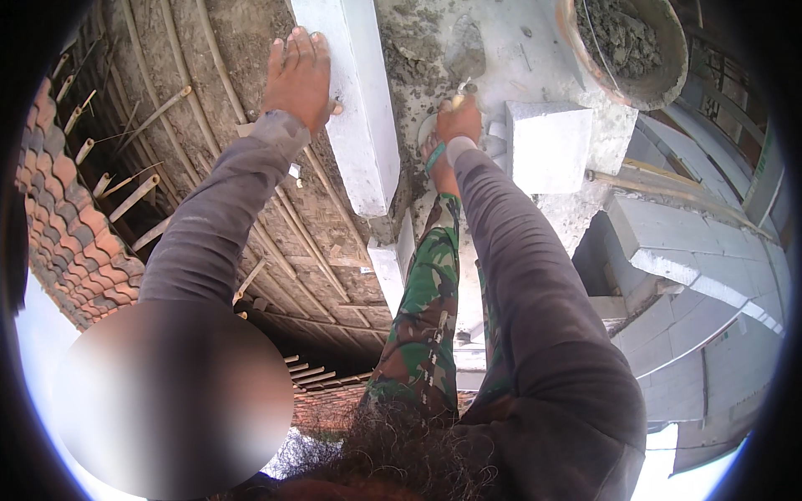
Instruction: The person places white blocks to build a wall, using a hammer to tap them into place and applying mortar with a trowel.
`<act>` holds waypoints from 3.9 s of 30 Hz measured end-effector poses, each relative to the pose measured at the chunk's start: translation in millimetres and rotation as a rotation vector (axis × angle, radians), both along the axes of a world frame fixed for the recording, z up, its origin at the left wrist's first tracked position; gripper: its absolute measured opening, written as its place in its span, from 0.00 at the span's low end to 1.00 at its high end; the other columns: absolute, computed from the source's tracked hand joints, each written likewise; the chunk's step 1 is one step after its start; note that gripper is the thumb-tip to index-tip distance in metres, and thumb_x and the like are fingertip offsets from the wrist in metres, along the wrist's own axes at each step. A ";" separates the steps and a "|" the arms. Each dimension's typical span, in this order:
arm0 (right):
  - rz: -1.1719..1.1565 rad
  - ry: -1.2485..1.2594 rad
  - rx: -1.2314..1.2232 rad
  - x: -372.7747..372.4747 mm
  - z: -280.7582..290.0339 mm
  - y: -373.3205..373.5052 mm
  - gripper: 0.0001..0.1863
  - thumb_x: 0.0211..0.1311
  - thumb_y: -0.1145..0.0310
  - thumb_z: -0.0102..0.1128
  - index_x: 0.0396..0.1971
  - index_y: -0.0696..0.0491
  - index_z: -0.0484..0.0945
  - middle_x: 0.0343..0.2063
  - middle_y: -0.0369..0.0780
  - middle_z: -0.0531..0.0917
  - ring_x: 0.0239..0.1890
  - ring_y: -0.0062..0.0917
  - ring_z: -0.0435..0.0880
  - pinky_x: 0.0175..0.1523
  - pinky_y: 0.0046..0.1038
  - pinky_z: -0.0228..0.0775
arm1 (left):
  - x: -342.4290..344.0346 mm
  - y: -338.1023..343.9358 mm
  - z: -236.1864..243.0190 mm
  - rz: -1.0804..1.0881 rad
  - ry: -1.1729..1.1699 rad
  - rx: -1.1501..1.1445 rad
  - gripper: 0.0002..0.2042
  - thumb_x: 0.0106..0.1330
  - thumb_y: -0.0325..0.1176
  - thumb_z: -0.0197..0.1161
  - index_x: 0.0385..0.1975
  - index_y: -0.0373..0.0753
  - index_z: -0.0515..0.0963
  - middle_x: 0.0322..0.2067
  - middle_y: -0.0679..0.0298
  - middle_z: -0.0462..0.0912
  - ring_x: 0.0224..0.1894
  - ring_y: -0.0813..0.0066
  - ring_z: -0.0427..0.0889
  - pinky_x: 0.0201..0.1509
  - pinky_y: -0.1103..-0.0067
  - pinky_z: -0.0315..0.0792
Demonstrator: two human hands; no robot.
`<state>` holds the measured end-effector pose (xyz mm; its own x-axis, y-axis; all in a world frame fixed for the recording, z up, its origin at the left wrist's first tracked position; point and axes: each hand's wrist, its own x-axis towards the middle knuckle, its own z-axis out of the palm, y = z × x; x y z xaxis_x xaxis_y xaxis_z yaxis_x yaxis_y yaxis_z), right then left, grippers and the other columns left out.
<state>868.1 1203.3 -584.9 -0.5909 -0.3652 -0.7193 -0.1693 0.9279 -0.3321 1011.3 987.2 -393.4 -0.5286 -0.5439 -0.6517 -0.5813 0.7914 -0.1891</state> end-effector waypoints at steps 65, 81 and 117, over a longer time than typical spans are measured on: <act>0.346 0.093 -0.100 -44.5 33.6 -113.7 0.28 0.65 0.57 0.60 0.62 0.52 0.69 0.53 0.51 0.83 0.54 0.49 0.84 0.58 0.46 0.75 | 4.7 5.4 -9.5 -0.002 0.027 -0.111 0.51 0.62 0.45 0.73 0.75 0.25 0.48 0.74 0.34 0.52 0.79 0.46 0.51 0.83 0.58 0.38; 0.839 0.029 0.051 14.3 65.2 43.5 0.21 0.63 0.61 0.62 0.54 0.51 0.71 0.49 0.45 0.80 0.51 0.44 0.83 0.52 0.44 0.80 | 24.8 5.3 -45.2 -0.044 0.168 -0.224 0.31 0.71 0.39 0.51 0.69 0.23 0.62 0.69 0.37 0.65 0.75 0.44 0.60 0.82 0.53 0.43; 0.111 -0.432 -0.274 37.0 48.8 127.9 0.26 0.62 0.58 0.65 0.57 0.56 0.78 0.45 0.51 0.86 0.48 0.45 0.85 0.53 0.37 0.76 | -5.6 0.5 4.8 -0.005 -0.051 -0.058 0.45 0.62 0.52 0.69 0.72 0.28 0.59 0.73 0.41 0.60 0.78 0.48 0.53 0.82 0.53 0.41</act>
<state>905.1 1331.2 -536.1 -0.2082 -0.6175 -0.7585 -0.0552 0.7817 -0.6212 1005.7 987.7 -388.6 -0.4982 -0.5789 -0.6455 -0.5659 0.7812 -0.2638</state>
